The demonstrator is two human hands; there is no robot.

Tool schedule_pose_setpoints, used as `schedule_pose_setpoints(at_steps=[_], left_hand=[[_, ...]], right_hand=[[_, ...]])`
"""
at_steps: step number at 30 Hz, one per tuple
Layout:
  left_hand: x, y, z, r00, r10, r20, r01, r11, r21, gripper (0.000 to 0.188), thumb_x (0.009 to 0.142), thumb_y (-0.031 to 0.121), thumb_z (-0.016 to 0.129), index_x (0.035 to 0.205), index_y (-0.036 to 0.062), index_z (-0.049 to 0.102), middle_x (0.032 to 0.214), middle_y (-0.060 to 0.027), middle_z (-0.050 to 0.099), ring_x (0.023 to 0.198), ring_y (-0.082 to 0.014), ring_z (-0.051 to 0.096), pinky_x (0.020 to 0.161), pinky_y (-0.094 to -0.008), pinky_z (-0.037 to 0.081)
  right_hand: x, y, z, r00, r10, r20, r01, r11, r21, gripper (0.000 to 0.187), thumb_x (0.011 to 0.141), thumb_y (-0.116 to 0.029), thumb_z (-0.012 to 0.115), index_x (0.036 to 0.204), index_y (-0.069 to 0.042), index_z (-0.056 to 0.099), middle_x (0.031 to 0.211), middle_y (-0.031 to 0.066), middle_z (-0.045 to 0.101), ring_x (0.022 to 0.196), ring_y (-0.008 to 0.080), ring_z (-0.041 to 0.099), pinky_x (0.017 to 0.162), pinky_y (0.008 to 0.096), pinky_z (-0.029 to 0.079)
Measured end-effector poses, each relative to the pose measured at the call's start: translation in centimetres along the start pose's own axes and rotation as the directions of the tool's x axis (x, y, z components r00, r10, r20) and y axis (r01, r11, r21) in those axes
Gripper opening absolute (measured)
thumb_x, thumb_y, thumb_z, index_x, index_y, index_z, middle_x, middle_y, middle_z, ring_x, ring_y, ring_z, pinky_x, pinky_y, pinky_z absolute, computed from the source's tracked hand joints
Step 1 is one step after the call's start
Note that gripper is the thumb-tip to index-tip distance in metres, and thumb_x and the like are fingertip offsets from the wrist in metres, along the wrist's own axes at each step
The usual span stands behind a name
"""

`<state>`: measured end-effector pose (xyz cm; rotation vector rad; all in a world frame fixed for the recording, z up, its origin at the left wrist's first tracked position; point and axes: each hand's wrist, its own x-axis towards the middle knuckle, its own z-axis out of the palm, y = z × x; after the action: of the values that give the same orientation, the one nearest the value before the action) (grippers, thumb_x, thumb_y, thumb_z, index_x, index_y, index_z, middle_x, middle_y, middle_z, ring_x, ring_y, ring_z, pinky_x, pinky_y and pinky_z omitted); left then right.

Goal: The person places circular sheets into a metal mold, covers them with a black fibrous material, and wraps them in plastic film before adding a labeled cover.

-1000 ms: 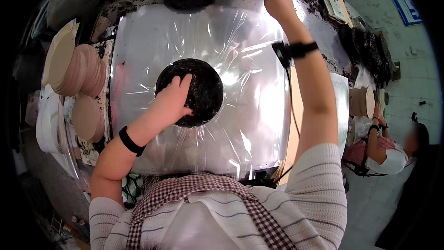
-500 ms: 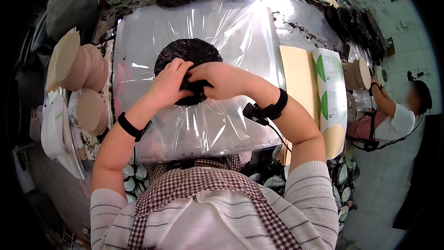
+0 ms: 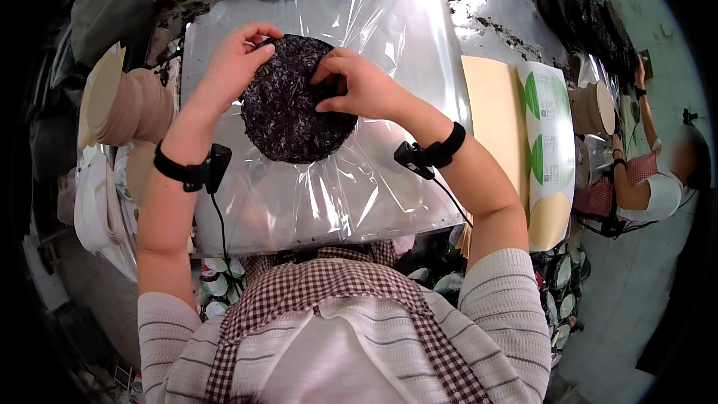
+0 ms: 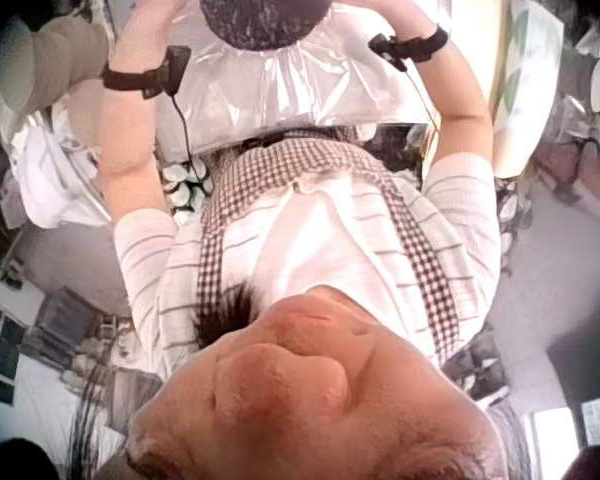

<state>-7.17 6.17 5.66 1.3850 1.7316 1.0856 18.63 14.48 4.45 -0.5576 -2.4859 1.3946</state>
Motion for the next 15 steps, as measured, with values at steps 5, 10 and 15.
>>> schedule_pose_setpoints(at_steps=[5, 10, 15], left_hand=[[-2.7, -2.0, -0.2, 0.998, 0.058, 0.002, -0.052, 0.882, 0.469, 0.027, 0.09, 0.006, 0.077, 0.116, 0.0101, 0.07, 0.105, -0.0049, 0.062, 0.092, -0.0195, 0.061, 0.079, -0.0331, 0.049], [-6.5, -0.5, 5.0, 0.833, 0.432, 0.346, -0.553, 0.664, 0.503, 0.046, 0.081, 0.016, 0.087, 0.119, 0.0075, 0.062, 0.115, -0.0099, 0.06, 0.112, -0.0332, 0.06, 0.096, -0.0447, 0.053], [-6.9, -1.4, 6.8, 0.866, 0.239, 0.44, -0.471, 0.688, 0.552, 0.069, 0.08, 0.019, 0.089, 0.138, 0.0051, 0.053, 0.133, -0.0123, 0.054, 0.127, -0.0344, 0.056, 0.105, -0.0476, 0.052]], right_hand=[[0.0, 1.1, 0.7, 0.982, -0.124, 0.142, 0.151, 0.969, -0.197, 0.051, 0.07, -0.005, 0.093, 0.117, -0.004, 0.073, 0.13, 0.0107, 0.061, 0.114, 0.0287, 0.065, 0.095, 0.0375, 0.058], [0.7, -0.4, 1.2, 0.965, 0.005, 0.264, 0.108, 0.906, -0.41, 0.062, 0.065, -0.007, 0.094, 0.12, -0.001, 0.067, 0.129, 0.0158, 0.06, 0.119, 0.0387, 0.062, 0.101, 0.0441, 0.055], [-0.4, -1.5, 1.6, 0.959, 0.161, 0.233, -0.005, 0.833, -0.554, 0.058, 0.066, -0.011, 0.095, 0.115, 0.003, 0.066, 0.126, 0.0163, 0.059, 0.117, 0.037, 0.063, 0.1, 0.044, 0.055]])
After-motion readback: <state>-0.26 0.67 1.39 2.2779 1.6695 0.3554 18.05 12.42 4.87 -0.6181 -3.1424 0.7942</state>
